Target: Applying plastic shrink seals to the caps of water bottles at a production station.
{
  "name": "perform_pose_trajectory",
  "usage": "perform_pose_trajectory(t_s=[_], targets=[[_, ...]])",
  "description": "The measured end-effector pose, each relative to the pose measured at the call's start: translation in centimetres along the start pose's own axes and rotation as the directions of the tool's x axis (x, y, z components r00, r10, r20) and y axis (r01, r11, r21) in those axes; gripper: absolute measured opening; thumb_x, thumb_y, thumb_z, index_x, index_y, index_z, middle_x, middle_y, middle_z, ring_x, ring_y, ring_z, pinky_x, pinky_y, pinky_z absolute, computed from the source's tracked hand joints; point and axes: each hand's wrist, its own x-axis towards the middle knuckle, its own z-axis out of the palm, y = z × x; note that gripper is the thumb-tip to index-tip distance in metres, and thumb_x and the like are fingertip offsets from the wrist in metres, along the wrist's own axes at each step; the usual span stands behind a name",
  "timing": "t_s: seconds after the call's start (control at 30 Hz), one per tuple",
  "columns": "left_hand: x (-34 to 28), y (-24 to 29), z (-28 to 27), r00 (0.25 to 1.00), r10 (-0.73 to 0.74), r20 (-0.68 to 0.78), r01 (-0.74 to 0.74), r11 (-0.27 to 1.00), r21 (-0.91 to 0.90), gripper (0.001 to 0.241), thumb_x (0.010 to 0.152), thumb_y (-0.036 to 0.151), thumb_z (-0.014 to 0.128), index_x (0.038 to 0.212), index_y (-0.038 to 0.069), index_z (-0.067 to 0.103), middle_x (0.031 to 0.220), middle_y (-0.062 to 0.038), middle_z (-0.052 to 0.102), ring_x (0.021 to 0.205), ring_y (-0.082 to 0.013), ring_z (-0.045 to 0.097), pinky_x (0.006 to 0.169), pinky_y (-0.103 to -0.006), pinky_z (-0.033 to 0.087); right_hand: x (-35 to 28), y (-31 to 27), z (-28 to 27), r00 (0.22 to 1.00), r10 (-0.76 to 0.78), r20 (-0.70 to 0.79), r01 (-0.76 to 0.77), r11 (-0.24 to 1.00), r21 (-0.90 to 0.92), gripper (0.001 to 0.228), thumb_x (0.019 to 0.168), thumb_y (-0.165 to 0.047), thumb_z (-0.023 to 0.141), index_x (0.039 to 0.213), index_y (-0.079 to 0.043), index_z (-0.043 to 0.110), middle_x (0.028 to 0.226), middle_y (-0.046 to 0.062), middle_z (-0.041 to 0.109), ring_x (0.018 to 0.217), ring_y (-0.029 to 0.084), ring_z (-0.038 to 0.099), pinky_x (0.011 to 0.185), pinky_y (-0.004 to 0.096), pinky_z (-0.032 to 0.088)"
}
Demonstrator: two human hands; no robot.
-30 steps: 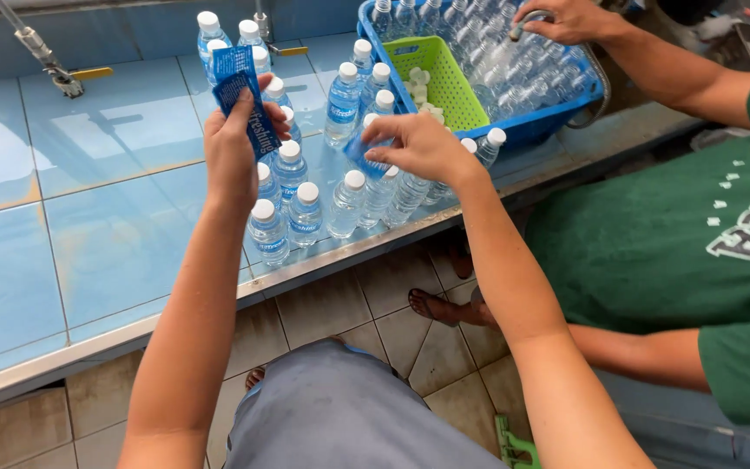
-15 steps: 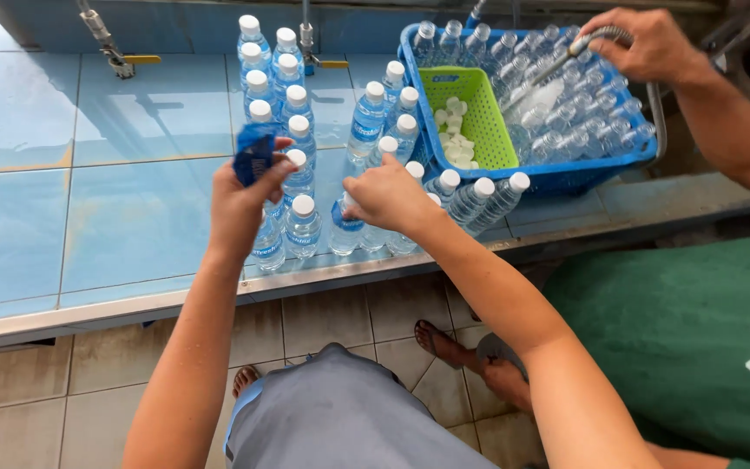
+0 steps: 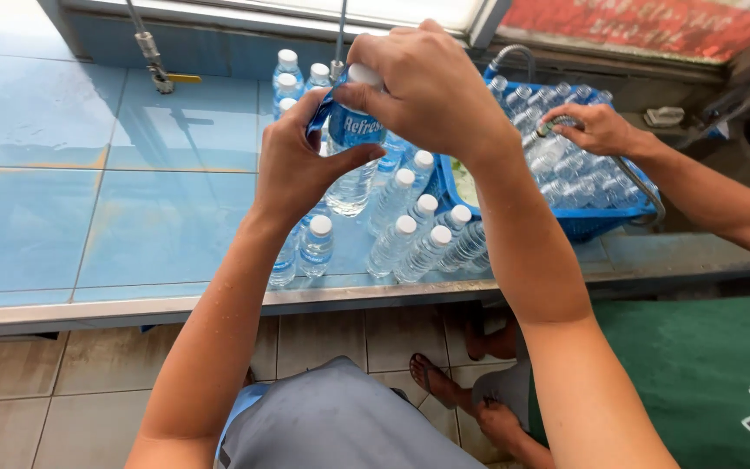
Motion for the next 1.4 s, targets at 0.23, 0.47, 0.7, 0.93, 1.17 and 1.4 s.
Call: perform_pose_trajectory(t_s=[0.23,0.47,0.7,0.93,1.17,1.4], targets=[[0.6,-1.7,-6.1,0.98,-0.119,0.162,0.161,0.946,-0.281,0.041,0.087,0.029,0.099,0.11,0.016,0.067,0.084,0.009,0.054,0.073,-0.0052,0.043,0.065,-0.0232,0.04,4.9,-0.3,-1.8,0.973,-0.231,-0.001,0.228,0.962,0.152,0.037,0.127,-0.04,0.053,0.128,-0.006,0.067,0.11,0.013,0.07,0.106,0.033,0.066,0.1,0.049,0.038],[2.5,-7.4,-11.6,0.952,-0.1,0.29,0.208,0.904,-0.373,0.045,0.085,0.025,0.098,0.117,0.014,0.068,0.097,0.004,0.069,0.085,-0.0074,0.062,0.079,-0.0235,0.052,11.0,-1.0,0.7,0.945,-0.322,0.063,0.298,0.923,0.244,0.034,0.128,-0.032,0.048,0.131,-0.003,0.066,0.12,0.016,0.07,0.113,0.036,0.062,0.099,0.049,0.039],[5.5,-13.7,-16.9,0.855,-0.17,0.491,0.337,0.9,-0.275,0.047,0.087,0.025,0.092,0.126,0.013,0.068,0.108,-0.002,0.076,0.094,-0.0168,0.072,0.088,-0.0322,0.06,15.3,-0.4,5.6,0.945,-0.285,0.158,0.261,0.953,0.156,0.015,0.125,-0.021,0.062,0.135,-0.01,0.067,0.114,0.011,0.071,0.106,0.033,0.061,0.108,0.052,0.035],[4.1,-19.6,-20.9,0.836,-0.494,0.241,0.449,0.361,-0.817,0.048,0.105,0.034,0.053,0.129,-0.002,0.074,0.113,-0.019,0.08,0.078,-0.0188,0.07,0.077,-0.0325,0.059,17.2,1.3,16.3,0.939,-0.033,0.341,0.068,0.994,-0.09,0.026,0.112,-0.031,0.078,0.134,-0.018,0.075,0.129,0.007,0.08,0.122,0.029,0.072,0.108,0.056,0.036],[2.0,-22.9,-21.4,0.807,-0.542,0.234,0.502,0.422,-0.755,0.028,0.11,0.028,0.066,0.122,0.004,0.074,0.103,-0.011,0.082,0.096,-0.0263,0.084,0.09,-0.0397,0.072,16.7,5.3,27.9,0.893,0.173,0.416,-0.08,0.97,-0.232,0.026,0.109,-0.024,0.077,0.134,-0.02,0.074,0.125,0.008,0.078,0.115,0.034,0.07,0.098,0.058,0.044],[1.8,-26.0,-19.8,0.719,-0.652,0.239,0.533,0.298,-0.792,0.028,0.094,0.015,0.086,0.116,0.003,0.074,0.104,-0.013,0.08,0.095,-0.0292,0.082,0.09,-0.0397,0.073,15.1,5.3,30.9,0.804,0.317,0.503,-0.216,0.944,-0.25,0.032,0.106,-0.032,0.077,0.136,-0.022,0.074,0.128,0.011,0.076,0.124,0.037,0.063,0.1,0.064,0.04]])
